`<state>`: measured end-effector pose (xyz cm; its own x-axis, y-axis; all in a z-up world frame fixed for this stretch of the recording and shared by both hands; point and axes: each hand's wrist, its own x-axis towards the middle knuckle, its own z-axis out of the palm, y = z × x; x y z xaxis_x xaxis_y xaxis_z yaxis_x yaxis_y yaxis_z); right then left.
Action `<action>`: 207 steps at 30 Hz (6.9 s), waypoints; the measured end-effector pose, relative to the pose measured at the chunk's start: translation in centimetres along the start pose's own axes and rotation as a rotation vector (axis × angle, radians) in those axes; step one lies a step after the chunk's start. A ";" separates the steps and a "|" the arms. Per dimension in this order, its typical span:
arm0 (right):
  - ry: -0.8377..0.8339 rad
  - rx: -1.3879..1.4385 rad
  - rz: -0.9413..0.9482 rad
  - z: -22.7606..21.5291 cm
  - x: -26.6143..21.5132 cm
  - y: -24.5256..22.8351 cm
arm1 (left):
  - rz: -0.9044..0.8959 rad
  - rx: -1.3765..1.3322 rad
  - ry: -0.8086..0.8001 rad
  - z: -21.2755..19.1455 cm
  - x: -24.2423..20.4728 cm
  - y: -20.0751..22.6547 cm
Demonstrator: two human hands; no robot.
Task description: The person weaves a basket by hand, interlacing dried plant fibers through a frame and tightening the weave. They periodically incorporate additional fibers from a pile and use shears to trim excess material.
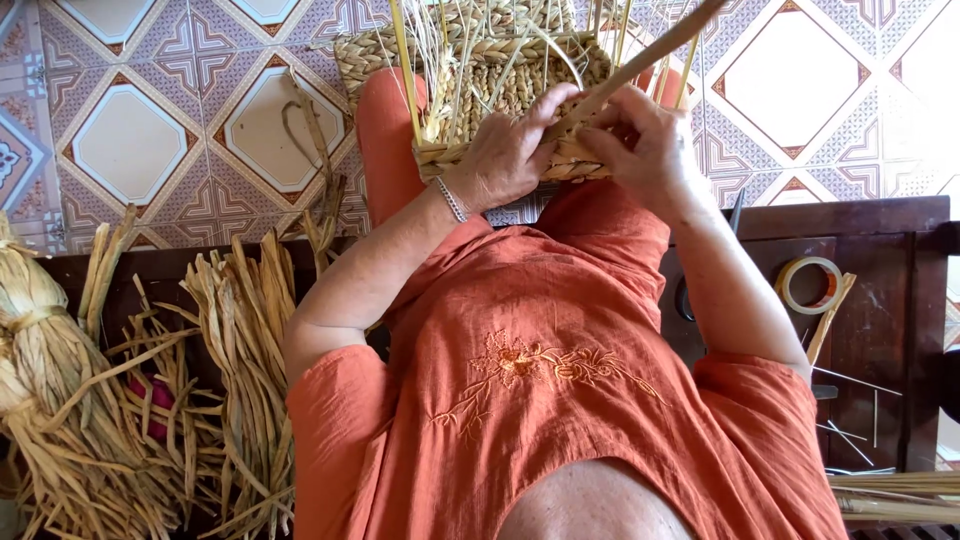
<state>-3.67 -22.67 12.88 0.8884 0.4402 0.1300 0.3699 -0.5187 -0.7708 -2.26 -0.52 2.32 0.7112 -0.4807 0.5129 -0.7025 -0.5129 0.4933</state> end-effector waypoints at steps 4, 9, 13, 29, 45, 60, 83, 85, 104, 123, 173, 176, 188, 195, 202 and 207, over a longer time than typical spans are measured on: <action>0.086 0.053 -0.072 1.8 0.0 1.9 | -0.019 -0.113 -0.007 -2.2 0.4 2.6; 0.119 0.271 0.027 2.8 -0.9 3.9 | -0.063 0.010 -0.147 -1.1 -0.2 1.3; 0.123 0.107 0.061 1.9 -1.8 1.9 | -0.080 0.010 -0.016 0.2 0.2 1.0; 0.268 -0.356 -0.658 3.4 -1.5 1.2 | -0.048 -0.033 -0.060 -0.4 -0.2 2.6; 0.285 -0.584 -0.228 1.7 -1.2 3.8 | -0.005 0.077 -0.069 0.1 -1.7 0.9; 0.262 -0.563 -0.347 1.6 -2.6 0.8 | -0.196 0.152 -0.239 -2.4 7.7 0.0; 0.152 -0.430 -0.410 2.0 -2.8 -0.6 | -1.505 0.614 -0.303 -17.2 -31.4 -2.4; 0.153 -0.442 -0.401 1.9 -2.8 -0.8 | -1.593 0.674 -0.308 -16.0 -35.5 -2.6; 0.160 -0.371 -0.388 1.9 -2.9 -1.9 | -0.688 -0.469 0.280 -13.5 -19.3 6.7; 0.259 1.210 0.225 3.8 -5.1 1.5 | -0.489 -0.494 -0.127 -6.6 -3.4 9.6; 0.262 -0.064 -0.079 -4.3 -3.7 -0.9 | -0.221 -0.108 -0.022 -3.9 1.8 4.2; 0.304 -0.246 -0.138 -0.9 -2.4 -0.3 | -0.163 -0.139 -0.026 -2.7 0.5 3.5; 0.207 -0.610 -0.267 1.9 -1.3 0.8 | -0.007 -0.190 0.063 -5.8 -0.1 6.0; 0.091 -0.423 -0.104 2.2 -1.7 1.6 | 0.111 0.218 0.039 -0.7 -0.8 2.0; 0.171 -0.453 -0.253 1.5 -4.7 2.0 | -0.101 0.003 0.102 -0.3 1.9 2.6; 0.173 -0.722 -0.333 0.3 -4.4 -3.3 | -0.096 0.125 0.155 -1.9 2.2 4.9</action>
<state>-8.88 -22.71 14.64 0.7083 0.5663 0.4214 0.6541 -0.7510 -0.0902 -4.23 -2.71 7.24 0.7555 -0.3147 0.5746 -0.6159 -0.6401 0.4592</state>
